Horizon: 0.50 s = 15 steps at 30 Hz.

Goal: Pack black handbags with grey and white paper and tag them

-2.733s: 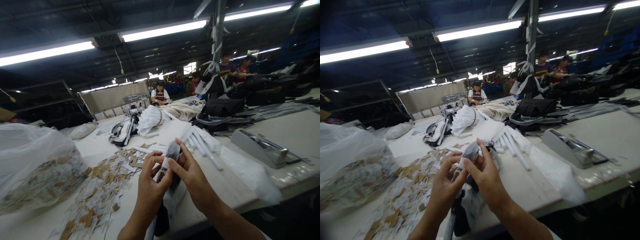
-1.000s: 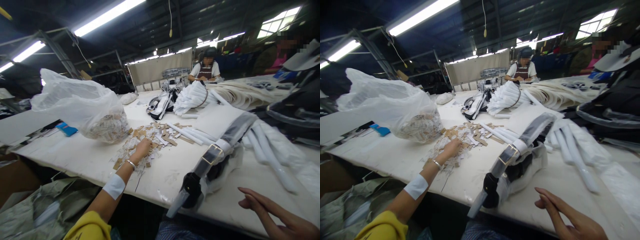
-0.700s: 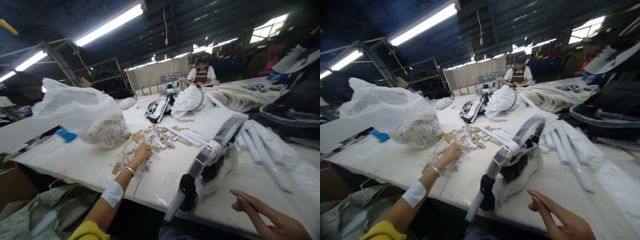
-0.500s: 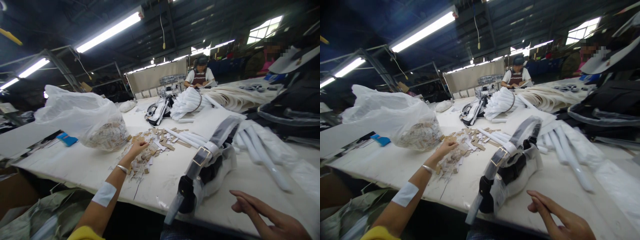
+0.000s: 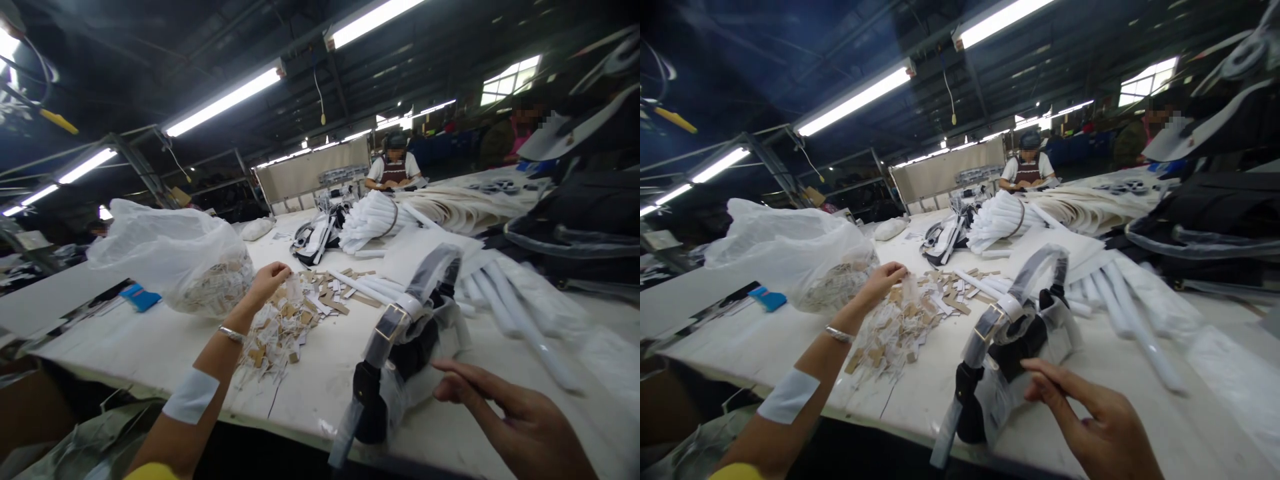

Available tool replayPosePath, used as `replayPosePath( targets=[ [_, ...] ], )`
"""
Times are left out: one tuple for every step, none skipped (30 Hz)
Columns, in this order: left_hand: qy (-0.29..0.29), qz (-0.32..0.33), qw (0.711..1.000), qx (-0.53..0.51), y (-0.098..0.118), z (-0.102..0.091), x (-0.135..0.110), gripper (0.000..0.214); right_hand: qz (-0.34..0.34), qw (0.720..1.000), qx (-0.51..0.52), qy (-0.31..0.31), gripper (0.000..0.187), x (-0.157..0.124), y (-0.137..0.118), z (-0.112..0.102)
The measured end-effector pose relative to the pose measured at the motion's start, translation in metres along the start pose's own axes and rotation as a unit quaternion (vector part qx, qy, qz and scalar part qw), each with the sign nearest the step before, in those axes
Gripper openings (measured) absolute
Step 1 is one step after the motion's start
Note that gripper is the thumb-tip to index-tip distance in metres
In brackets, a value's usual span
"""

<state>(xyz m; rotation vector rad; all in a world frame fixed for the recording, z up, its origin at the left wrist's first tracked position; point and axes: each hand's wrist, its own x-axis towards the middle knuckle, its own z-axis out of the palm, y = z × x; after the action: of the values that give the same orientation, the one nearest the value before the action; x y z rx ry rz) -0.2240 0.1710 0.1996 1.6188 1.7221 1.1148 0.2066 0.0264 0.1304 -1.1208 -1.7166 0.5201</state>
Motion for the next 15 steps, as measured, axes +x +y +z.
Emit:
replayPosePath(
  targets=[
    [0.004, 0.005, 1.000, -0.006, 0.006, 0.000, 0.001, 0.023, -0.002, 1.000, 0.014, -0.004, 0.027, 0.006, -0.008, 0.001],
    [0.005, 0.008, 1.000, -0.014, 0.011, 0.001, 0.002, 0.022, -0.004, 0.999, 0.030, -0.010, 0.027, 0.013, -0.017, 0.001],
    [0.001, 0.009, 1.000, -0.025, 0.015, 0.001, 0.003, 0.022, -0.007, 0.999, 0.048, -0.019, 0.026, 0.021, -0.026, 0.002],
    [-0.006, 0.008, 0.999, -0.039, 0.019, 0.001, 0.003, 0.022, -0.009, 0.997, 0.067, -0.034, 0.026, 0.029, -0.035, 0.002],
    [-0.013, 0.007, 0.998, -0.055, 0.023, 0.002, 0.003, 0.022, -0.013, 0.995, 0.087, -0.051, 0.027, 0.037, -0.045, 0.003],
    [-0.019, 0.006, 0.997, -0.072, 0.027, 0.002, 0.003, 0.022, -0.019, 0.992, 0.105, -0.072, 0.027, 0.047, -0.055, 0.004],
    [-0.024, 0.006, 0.996, -0.089, 0.031, 0.002, 0.002, 0.023, -0.028, 0.988, 0.119, -0.091, 0.028, 0.057, -0.065, 0.006],
    [-0.026, 0.006, 0.994, -0.106, 0.036, 0.003, 0.001, 0.024, -0.041, 0.986, 0.125, -0.106, 0.028, 0.068, -0.074, 0.008],
    [-0.028, 0.008, 0.992, -0.123, 0.040, 0.004, 0.000, 0.025, -0.059, 0.983, 0.125, -0.118, 0.027, 0.080, -0.082, 0.012],
    [-0.030, 0.010, 0.990, -0.139, 0.045, 0.005, -0.002, 0.027, -0.082, 0.981, 0.121, -0.125, 0.027, 0.093, -0.089, 0.017],
    [-0.034, 0.013, 0.987, -0.153, 0.051, 0.006, -0.004, 0.029, -0.105, 0.979, 0.116, -0.133, 0.028, 0.107, -0.095, 0.023],
    [-0.039, 0.016, 0.985, -0.167, 0.056, 0.007, -0.007, 0.032, -0.126, 0.975, 0.114, -0.145, 0.030, 0.122, -0.100, 0.032],
    [-0.044, 0.020, 0.983, -0.179, 0.062, 0.009, -0.010, 0.035, -0.141, 0.970, 0.116, -0.160, 0.034, 0.136, -0.103, 0.042],
    [-0.050, 0.024, 0.980, -0.190, 0.068, 0.011, -0.013, 0.037, -0.149, 0.966, 0.114, -0.177, 0.039, 0.151, -0.105, 0.053],
    [-0.056, 0.029, 0.978, -0.200, 0.074, 0.013, -0.016, 0.039, -0.148, 0.964, 0.102, -0.194, 0.044, 0.165, -0.106, 0.065]
  ],
)
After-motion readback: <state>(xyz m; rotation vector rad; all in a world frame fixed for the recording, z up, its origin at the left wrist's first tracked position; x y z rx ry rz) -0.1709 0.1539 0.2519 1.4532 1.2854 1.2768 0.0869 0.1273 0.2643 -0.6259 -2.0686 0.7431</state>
